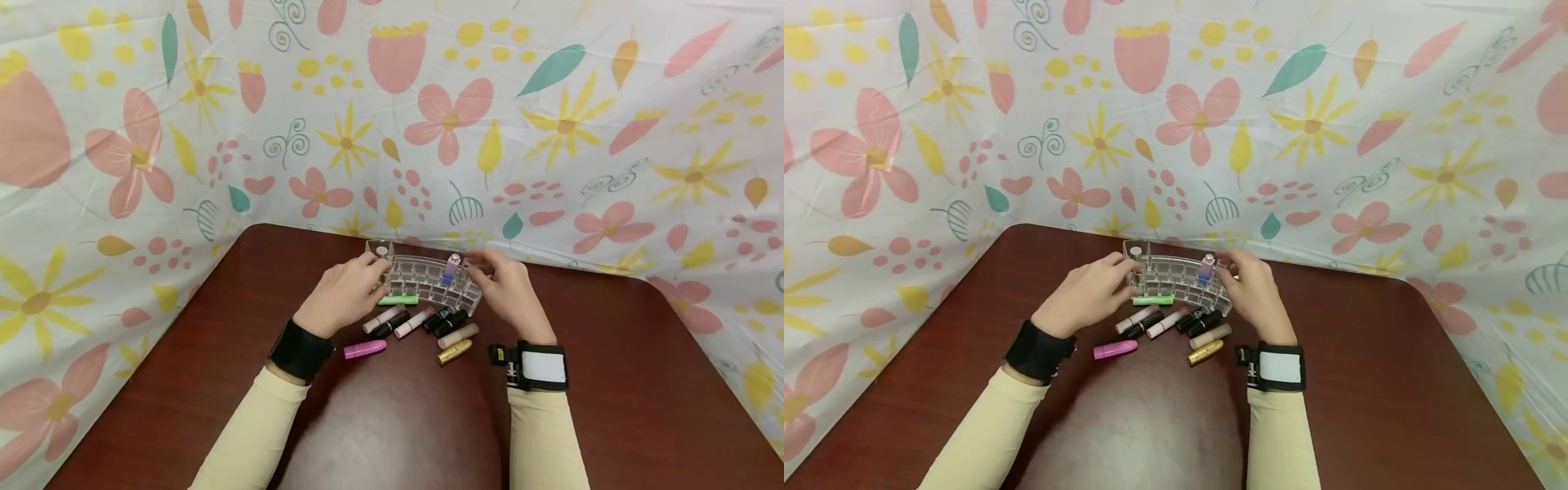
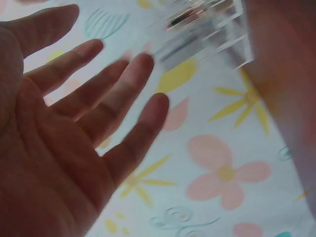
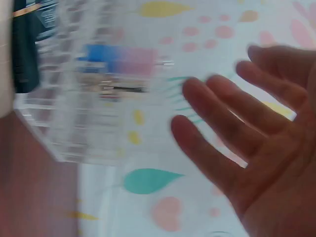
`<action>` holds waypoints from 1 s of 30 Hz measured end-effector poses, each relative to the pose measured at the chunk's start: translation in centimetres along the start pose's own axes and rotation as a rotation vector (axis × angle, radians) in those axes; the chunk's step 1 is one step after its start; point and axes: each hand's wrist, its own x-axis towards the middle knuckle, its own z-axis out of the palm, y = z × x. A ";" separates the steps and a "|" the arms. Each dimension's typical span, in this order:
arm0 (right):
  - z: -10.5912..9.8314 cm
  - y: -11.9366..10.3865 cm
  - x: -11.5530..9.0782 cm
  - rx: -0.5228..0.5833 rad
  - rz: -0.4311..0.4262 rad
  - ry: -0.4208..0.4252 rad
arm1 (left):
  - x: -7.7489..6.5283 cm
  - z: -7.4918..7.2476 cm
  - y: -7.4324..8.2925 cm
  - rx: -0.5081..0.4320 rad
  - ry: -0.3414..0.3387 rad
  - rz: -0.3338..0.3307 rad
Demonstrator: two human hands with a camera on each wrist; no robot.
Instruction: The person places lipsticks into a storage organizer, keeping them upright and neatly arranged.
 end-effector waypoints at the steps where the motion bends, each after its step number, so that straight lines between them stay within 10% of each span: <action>1: -0.4 -0.5 0.0 -0.007 -0.001 -0.047 | -0.1 -0.4 0.2 0.006 0.000 -0.004; 11: -0.7 -0.5 -0.9 -0.088 0.085 -0.603 | -0.1 2.3 6.3 0.095 -0.063 0.189; 17: -0.4 0.2 -1.4 -0.111 0.185 -0.635 | -0.8 3.9 8.1 0.145 -0.042 0.265; 30: 0.4 -0.1 -0.7 -0.109 0.091 -0.557 | -0.8 4.2 7.9 0.185 -0.076 0.260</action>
